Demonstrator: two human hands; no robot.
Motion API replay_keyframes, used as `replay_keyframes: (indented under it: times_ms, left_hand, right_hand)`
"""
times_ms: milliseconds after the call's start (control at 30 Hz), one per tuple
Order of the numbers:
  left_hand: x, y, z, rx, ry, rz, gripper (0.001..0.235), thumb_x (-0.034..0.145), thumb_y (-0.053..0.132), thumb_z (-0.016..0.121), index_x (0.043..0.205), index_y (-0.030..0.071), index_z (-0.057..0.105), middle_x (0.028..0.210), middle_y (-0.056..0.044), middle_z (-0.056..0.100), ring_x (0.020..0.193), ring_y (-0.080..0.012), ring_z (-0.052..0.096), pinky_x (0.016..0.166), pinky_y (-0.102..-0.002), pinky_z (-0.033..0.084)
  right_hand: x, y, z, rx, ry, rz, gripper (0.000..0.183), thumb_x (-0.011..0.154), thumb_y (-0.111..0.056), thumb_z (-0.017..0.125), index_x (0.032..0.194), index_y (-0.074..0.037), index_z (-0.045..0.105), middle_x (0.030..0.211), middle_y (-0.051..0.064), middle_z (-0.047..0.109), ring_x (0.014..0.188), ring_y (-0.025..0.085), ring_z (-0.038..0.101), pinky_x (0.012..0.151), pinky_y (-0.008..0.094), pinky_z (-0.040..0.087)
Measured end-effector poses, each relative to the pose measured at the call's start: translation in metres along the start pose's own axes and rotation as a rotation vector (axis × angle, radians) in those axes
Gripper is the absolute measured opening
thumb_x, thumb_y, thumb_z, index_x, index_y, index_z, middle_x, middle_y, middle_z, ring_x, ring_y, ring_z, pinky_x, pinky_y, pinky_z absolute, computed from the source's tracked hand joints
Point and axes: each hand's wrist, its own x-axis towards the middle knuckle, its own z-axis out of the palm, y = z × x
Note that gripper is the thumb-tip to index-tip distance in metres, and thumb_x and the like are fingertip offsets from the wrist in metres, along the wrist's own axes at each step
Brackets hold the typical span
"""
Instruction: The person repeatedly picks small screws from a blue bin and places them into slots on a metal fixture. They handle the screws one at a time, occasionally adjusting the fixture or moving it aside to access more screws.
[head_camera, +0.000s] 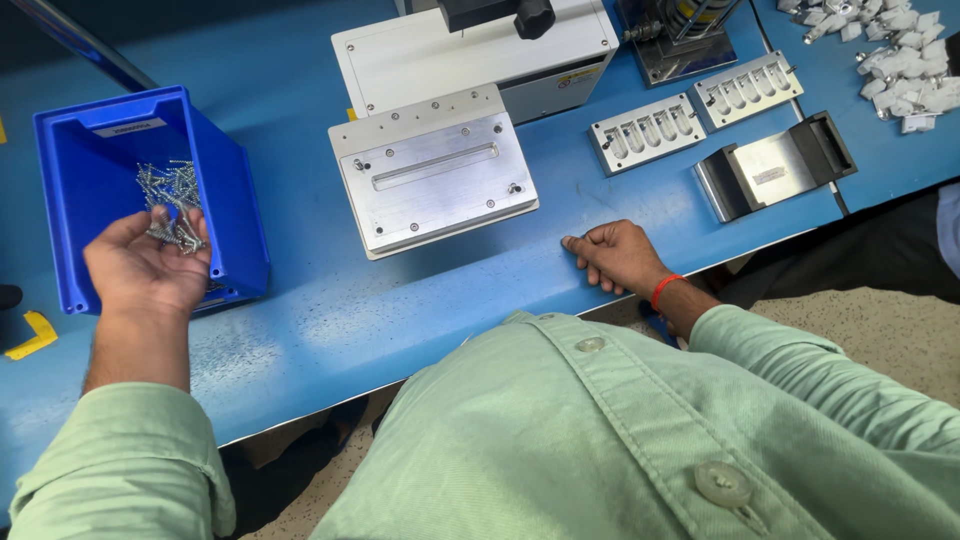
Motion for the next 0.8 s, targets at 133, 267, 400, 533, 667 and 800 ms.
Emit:
replay_keyframes:
  times_ms: [133,267,400,533,667,800]
  left_hand:
    - [0.0,-0.001,0.005,-0.006,-0.007,-0.013,0.023,0.11,0.013,0.043,0.121,-0.003,0.056,0.128,-0.026,0.062,0.109,-0.0334,0.069,0.093,-0.043,0.065]
    - [0.0,0.004,0.012,0.072,0.114,0.018,0.024,0.109,0.012,0.033,0.12,-0.001,0.049,0.127,-0.029,0.06,0.107,-0.0383,0.071,0.091,-0.048,0.068]
    - [-0.004,0.011,0.015,-0.015,0.11,-0.008,0.028,0.109,0.012,0.037,0.127,0.0,0.054,0.126,-0.024,0.066,0.109,-0.0332,0.073,0.097,-0.047,0.061]
    - [-0.001,0.014,0.011,0.203,0.072,0.047,0.028,0.107,0.009,0.044,0.128,0.007,0.063,0.121,-0.007,0.07,0.107,-0.0193,0.072,0.099,-0.046,0.055]
    - [0.007,0.013,0.002,0.223,0.073,0.203,0.025,0.106,-0.002,0.047,0.124,-0.002,0.064,0.115,-0.013,0.07,0.103,-0.023,0.075,0.104,-0.039,0.062]
    - [0.015,0.01,-0.004,0.475,0.013,0.361,0.017,0.112,0.006,0.051,0.121,-0.002,0.061,0.116,-0.013,0.067,0.098,-0.0201,0.073,0.101,-0.038,0.061]
  right_hand:
    - [0.001,0.001,0.0,0.01,-0.007,-0.003,0.04,0.096,-0.036,0.069,0.07,-0.006,0.069,0.051,0.003,0.062,0.036,0.008,0.051,0.033,0.026,0.04]
    - [0.003,0.003,0.0,0.018,-0.012,-0.017,0.039,0.096,-0.035,0.069,0.07,-0.006,0.069,0.05,0.004,0.062,0.036,0.008,0.051,0.032,0.026,0.04]
    - [0.004,0.003,0.0,0.01,-0.01,-0.015,0.039,0.096,-0.035,0.069,0.07,-0.006,0.069,0.05,0.004,0.062,0.035,0.008,0.051,0.032,0.026,0.04]
    - [0.003,0.002,0.0,0.005,-0.008,-0.005,0.039,0.096,-0.035,0.069,0.07,-0.006,0.069,0.05,0.003,0.062,0.036,0.008,0.051,0.032,0.025,0.04]
    - [0.002,0.001,0.001,-0.02,0.0,0.003,0.039,0.096,-0.036,0.069,0.07,-0.007,0.069,0.05,0.003,0.061,0.036,0.008,0.052,0.033,0.025,0.041]
    - [0.001,0.0,0.001,-0.001,0.0,0.004,0.04,0.096,-0.035,0.069,0.069,-0.006,0.068,0.05,0.003,0.061,0.036,0.008,0.051,0.032,0.025,0.04]
